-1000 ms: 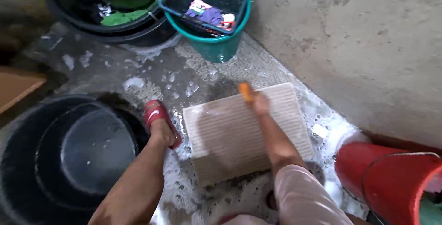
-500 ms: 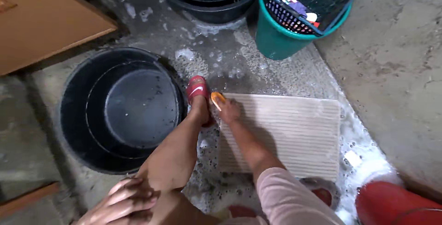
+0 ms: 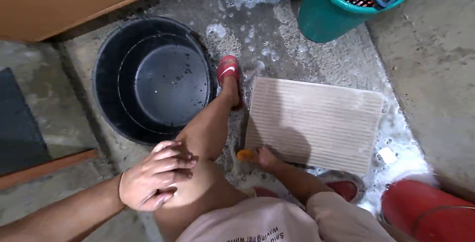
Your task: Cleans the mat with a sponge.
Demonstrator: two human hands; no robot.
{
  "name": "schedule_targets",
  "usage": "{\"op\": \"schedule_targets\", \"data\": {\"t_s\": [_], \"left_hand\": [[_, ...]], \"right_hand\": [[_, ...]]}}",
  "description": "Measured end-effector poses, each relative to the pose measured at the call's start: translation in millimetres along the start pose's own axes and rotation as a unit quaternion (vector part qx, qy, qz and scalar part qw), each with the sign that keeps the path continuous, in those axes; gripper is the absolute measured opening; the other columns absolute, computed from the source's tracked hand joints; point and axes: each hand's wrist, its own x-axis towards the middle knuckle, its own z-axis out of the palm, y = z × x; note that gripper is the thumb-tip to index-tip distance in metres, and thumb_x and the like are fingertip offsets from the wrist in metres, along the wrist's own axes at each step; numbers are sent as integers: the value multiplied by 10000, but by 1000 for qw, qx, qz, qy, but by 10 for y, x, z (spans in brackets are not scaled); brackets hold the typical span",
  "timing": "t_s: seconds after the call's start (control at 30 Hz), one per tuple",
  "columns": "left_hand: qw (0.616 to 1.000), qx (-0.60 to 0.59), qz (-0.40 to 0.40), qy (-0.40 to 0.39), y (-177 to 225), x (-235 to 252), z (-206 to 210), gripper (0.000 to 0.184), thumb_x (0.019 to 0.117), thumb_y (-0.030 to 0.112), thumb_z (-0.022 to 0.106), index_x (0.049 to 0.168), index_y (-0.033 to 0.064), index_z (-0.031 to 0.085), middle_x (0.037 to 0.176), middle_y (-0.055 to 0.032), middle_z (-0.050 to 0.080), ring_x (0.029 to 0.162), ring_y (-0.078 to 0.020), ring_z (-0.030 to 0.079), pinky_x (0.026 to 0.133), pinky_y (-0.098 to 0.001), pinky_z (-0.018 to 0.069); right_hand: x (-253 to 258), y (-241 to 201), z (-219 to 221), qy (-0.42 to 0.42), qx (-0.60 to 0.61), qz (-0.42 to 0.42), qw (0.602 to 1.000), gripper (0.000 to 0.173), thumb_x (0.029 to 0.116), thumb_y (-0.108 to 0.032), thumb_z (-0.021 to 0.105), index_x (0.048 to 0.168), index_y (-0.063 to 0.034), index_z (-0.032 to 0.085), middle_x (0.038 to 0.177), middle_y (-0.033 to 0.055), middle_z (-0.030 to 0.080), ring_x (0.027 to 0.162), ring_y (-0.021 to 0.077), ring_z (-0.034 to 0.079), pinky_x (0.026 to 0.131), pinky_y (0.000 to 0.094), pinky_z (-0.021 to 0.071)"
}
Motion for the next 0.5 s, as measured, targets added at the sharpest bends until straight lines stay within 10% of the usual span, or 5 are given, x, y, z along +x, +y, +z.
{"op": "schedule_targets", "data": {"t_s": [0.1, 0.17, 0.33, 0.5], "left_hand": [[1000, 12, 2, -9, 28, 66, 11, 582, 1053, 585, 283, 1147, 203, 712, 1282, -17, 687, 1308, -197, 557, 1186, -493, 314], [1000, 22, -4, -8, 41, 55, 17, 576, 1052, 587, 288, 1150, 205, 709, 1281, -11, 686, 1304, -189, 559, 1184, -484, 316], [999, 29, -15, -6, 34, -13, 24, 540, 1049, 568, 318, 1146, 205, 706, 1264, 0, 693, 1289, -186, 572, 1168, -485, 335], [998, 47, -13, -51, -5, 84, -34, 517, 1044, 565, 332, 1126, 221, 709, 1212, 7, 707, 1260, -172, 587, 1166, -479, 338]], "right_hand": [[-56, 353, -632, 29, -67, -12, 997, 461, 1019, -102, 545, 1472, -189, 547, 1393, 274, 578, 1253, 507, 562, 1086, 683, 394], [-182, 720, -1048, 118, -52, 107, 986, 589, 1017, -153, 574, 1559, -340, 438, 1425, 270, 566, 1273, 514, 553, 1051, 693, 415], [-444, 1347, -1066, 339, 53, 421, 839, 885, 869, -327, 796, 1616, -331, 322, 1432, 250, 547, 1205, 496, 590, 934, 677, 504], [-501, 282, 178, 183, 49, 229, 955, 655, 1016, -194, 544, 1603, -391, 332, 1453, 295, 523, 1236, 505, 579, 1034, 668, 455]]}}
